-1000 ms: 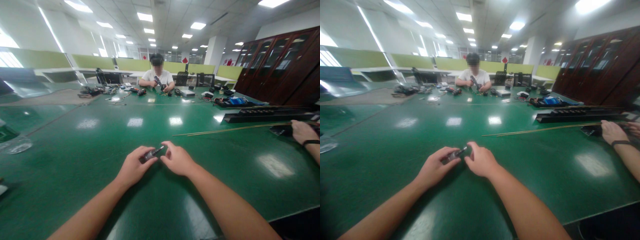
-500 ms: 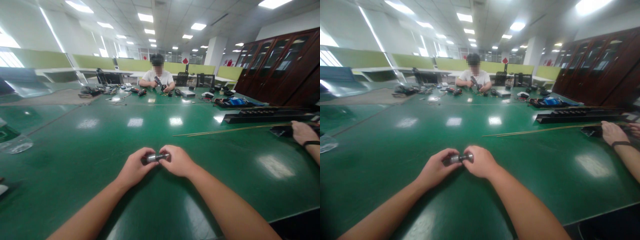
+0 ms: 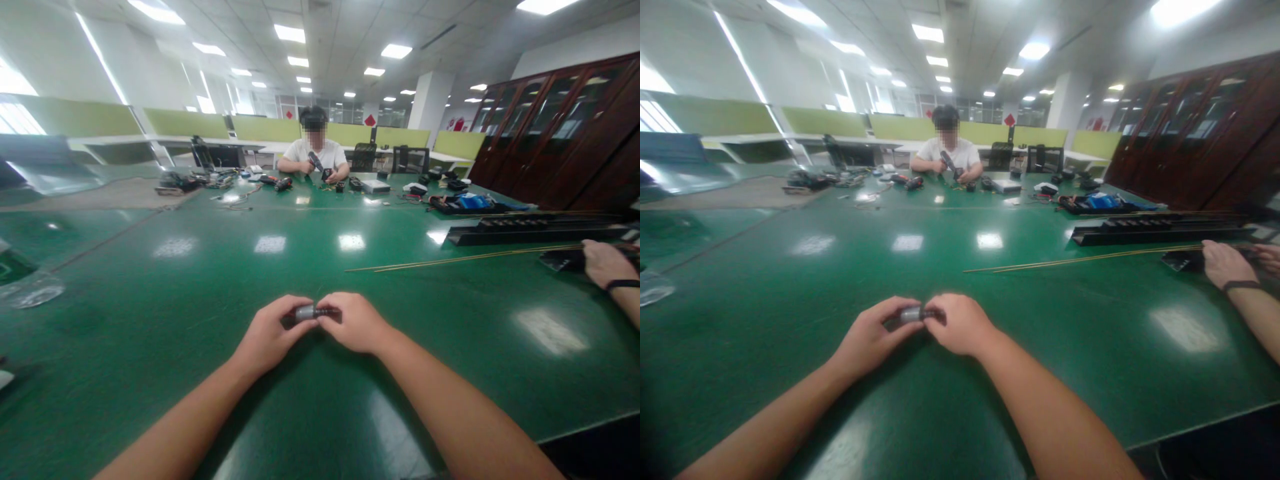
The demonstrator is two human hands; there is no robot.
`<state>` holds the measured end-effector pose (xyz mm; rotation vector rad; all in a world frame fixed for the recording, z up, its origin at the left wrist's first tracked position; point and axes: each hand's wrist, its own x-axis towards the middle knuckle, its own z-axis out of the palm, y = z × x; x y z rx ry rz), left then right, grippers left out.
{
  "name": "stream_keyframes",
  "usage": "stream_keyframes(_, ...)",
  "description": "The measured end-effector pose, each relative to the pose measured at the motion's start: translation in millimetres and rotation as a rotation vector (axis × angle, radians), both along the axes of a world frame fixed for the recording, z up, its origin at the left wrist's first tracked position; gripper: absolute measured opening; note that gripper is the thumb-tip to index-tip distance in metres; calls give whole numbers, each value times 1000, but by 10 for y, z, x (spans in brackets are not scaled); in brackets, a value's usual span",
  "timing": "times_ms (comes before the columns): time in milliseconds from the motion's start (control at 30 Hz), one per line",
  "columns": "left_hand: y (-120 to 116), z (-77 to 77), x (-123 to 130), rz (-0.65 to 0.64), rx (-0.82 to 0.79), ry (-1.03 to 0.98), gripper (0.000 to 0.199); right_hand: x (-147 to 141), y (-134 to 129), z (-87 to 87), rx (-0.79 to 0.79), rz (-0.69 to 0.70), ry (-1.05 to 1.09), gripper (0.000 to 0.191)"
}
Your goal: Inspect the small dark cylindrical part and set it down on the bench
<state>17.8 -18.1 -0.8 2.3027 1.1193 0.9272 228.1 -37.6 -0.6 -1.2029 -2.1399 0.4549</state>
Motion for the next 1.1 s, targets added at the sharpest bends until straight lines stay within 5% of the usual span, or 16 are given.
stream_keyframes(1100, 48, -47, -42, 21, 13, -15, 29, 16, 17, 0, 6, -56, -3, 14)
